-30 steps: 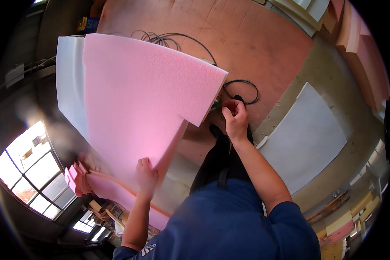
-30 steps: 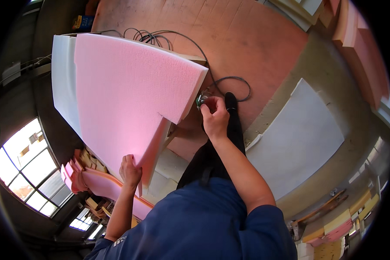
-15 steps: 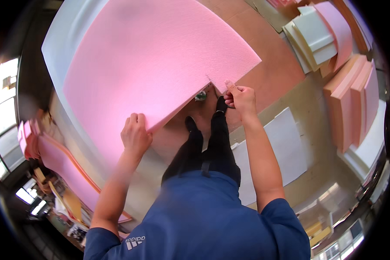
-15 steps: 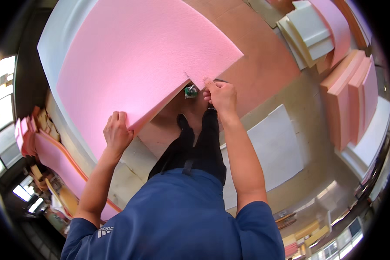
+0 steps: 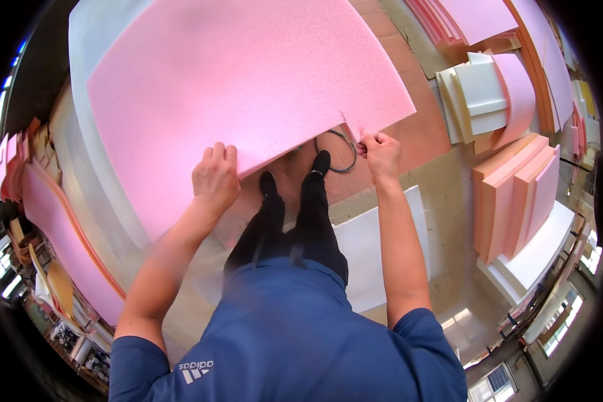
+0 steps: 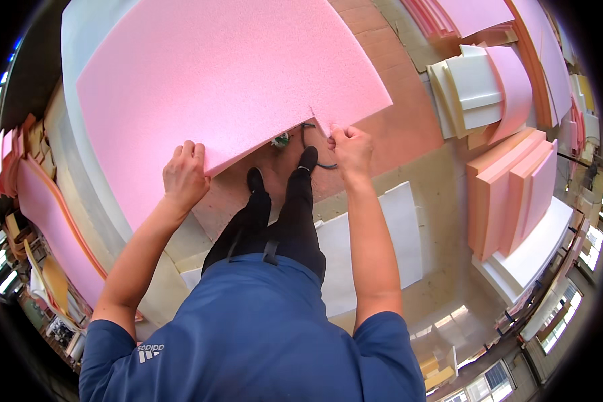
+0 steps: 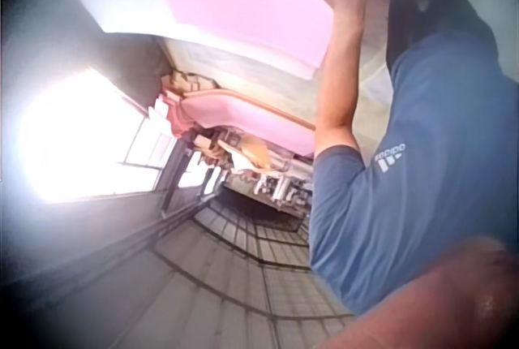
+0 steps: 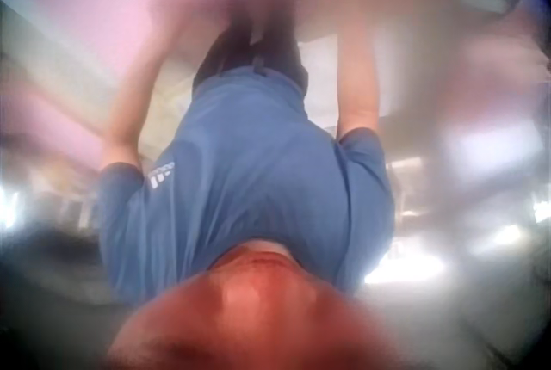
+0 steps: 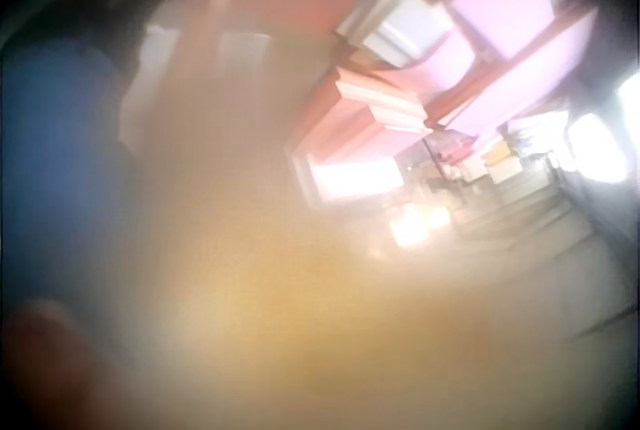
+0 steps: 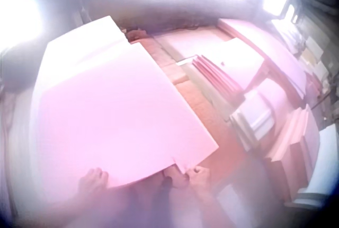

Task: The person uses a pneumatic glue gun to apply adhesive to the edges of a white foam board. They then place a pink foam sheet onto the glued area and press it down to secure the bond. The person repeats this process for multiple foam pieces in a workshop setting.

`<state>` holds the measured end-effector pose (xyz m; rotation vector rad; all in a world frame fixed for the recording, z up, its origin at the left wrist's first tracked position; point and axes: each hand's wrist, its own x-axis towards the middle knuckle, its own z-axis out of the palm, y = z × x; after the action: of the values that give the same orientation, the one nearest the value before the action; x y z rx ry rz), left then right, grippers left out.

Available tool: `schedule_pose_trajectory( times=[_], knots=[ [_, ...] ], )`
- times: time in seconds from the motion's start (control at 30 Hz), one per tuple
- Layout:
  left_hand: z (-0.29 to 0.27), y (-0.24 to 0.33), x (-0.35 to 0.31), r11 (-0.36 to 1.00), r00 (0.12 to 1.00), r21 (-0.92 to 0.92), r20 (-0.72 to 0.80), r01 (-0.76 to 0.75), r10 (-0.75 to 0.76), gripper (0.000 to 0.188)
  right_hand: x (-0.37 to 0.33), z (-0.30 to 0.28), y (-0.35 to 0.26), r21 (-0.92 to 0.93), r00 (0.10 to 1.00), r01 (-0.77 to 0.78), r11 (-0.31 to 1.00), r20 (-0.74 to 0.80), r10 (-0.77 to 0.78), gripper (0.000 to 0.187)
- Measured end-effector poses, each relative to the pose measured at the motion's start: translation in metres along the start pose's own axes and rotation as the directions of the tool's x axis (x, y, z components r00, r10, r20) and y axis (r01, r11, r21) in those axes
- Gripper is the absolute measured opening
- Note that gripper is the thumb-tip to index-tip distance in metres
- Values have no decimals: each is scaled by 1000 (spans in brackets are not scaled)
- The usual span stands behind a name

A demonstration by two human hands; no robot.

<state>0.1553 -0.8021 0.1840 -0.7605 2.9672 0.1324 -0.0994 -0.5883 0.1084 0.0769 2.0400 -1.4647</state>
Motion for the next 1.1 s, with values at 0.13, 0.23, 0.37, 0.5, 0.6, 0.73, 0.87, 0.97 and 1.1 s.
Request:
schedule_pose_trajectory(
  times=[0.13, 0.23, 0.37, 0.5, 0.6, 0.73, 0.87, 0.97, 1.1],
  knots=[
    [-1, 2, 2, 1000, 999, 10, 54, 9, -9, 30, 5, -1, 11, -26, 999, 43, 999, -17, -43, 28],
    [1, 2, 2, 999, 992, 29, 116, 38, -41, 40, 4, 1, 11, -69, 998, 55, 996, -14, -56, 27],
    [1, 3, 2, 999, 991, 38, 125, 38, -43, 41, 4, 1, 12, -96, 998, 61, 993, -16, -63, 27],
    [0, 4, 3, 998, 990, 47, 133, 41, -47, 42, 5, 0, 16, -93, 997, 71, 993, -31, -74, 28],
    [0, 4, 2, 998, 990, 47, 133, 38, -44, 42, 3, 0, 14, -94, 996, 79, 992, -31, -82, 28],
    [0, 4, 2, 999, 992, 37, 123, 35, -40, 40, 6, 1, 19, -98, 993, 113, 989, -25, -116, 30],
    [-1, 0, 2, 999, 996, 35, 87, 17, -20, 30, 1, 8, 11, -175, 991, 127, 976, -24, -133, 29],
    [-3, 1, 7, 1000, 996, 28, 86, -5, 2, 27, 9, 6, 27, -192, 987, 136, 972, -60, -150, 32],
    [0, 4, 10, 1000, 997, 12, 79, -22, 21, 38, 4, 5, 30, -340, 978, 139, 930, -100, -183, 34]
  ],
)
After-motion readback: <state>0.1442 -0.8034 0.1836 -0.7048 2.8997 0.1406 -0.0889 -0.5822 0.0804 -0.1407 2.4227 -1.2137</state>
